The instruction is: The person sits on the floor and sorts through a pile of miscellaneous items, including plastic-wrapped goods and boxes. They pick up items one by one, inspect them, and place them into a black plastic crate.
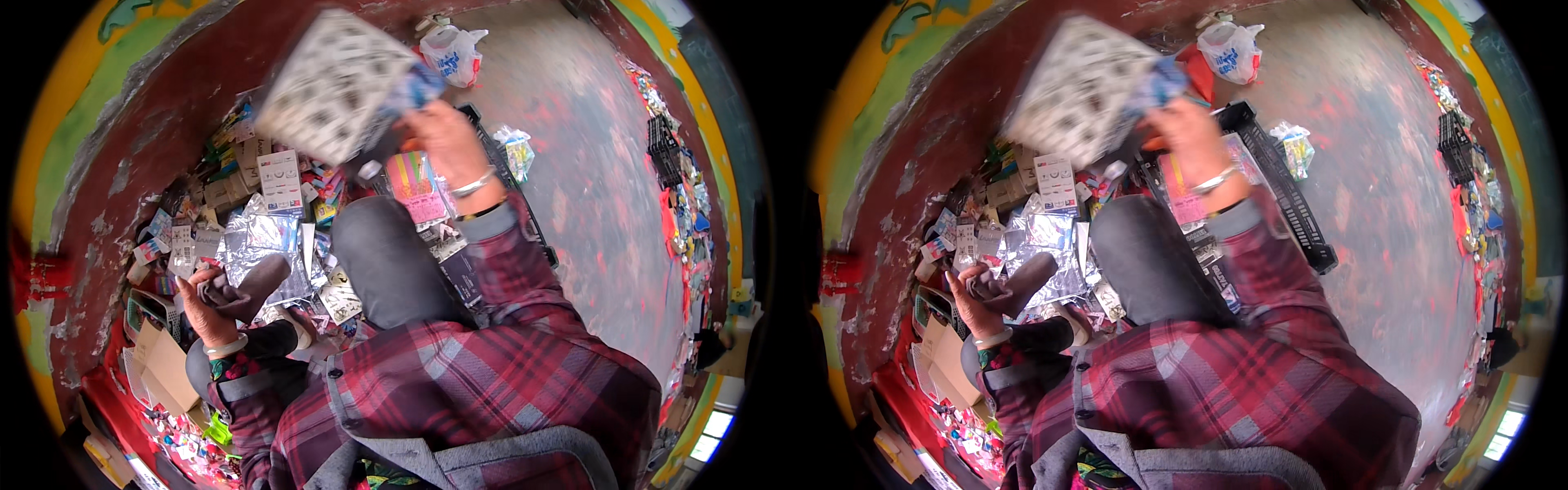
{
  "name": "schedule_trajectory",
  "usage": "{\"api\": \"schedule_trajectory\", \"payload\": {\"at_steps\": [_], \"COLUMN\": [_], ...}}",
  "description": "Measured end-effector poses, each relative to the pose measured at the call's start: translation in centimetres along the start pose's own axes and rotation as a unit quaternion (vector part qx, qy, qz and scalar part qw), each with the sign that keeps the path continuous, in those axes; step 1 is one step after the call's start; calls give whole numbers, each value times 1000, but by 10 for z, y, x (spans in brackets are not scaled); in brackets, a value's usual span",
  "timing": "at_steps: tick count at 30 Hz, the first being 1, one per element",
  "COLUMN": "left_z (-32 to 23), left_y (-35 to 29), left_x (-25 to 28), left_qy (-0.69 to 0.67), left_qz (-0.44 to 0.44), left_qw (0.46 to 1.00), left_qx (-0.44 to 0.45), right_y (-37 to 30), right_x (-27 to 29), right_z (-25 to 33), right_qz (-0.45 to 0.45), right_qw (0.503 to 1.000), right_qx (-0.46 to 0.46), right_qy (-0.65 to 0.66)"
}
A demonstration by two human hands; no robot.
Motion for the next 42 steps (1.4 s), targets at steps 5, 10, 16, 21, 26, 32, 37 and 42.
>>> {"api": "schedule_trajectory", "payload": {"at_steps": [5, 10, 16, 21, 26, 32, 37, 42], "left_z": [1, 18, 22, 44, 41, 55, 57, 56], "left_y": [-4, 3, 1, 19, 18, 24, 30, 34], "left_x": [-7, 1, -27, -16, -22, -13, -22, -17], "left_qy": [10, 64, 85, 152, 164, 238, 236, 234], "left_qz": [-7, 18, 32, 15, 8, 22, 25, 26], "left_qw": [999, 996, 990, 985, 978, 967, 965, 963], "left_qx": [47, 52, 103, 77, 127, 92, 108, 130], "right_y": [-29, -73, -46, -22, -14, 52, 102, 120], "right_x": [177, 248, 211, 179, 174, 211, 246, 255], "right_z": [-99, -247, -344, -376, -346, -356, -418, -437], "right_qz": [-252, -387, -389, -365, -71, -274, -161, 139], "right_qw": [956, 865, 816, 814, 763, 796, 773, 636], "right_qx": [-43, -224, -328, -386, -482, -252, -320, -266], "right_qy": [144, 228, 275, 236, -424, -478, -523, -711]}}
Point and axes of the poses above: each hand's wrist, its own y-axis towards the middle knuckle, its own x-axis out of the back of the hand, z = x × y, the point moved 1 cm from there along y, towards the middle knuckle, and after that the axes turned 1 degree about -x, right-handed, at the moved point
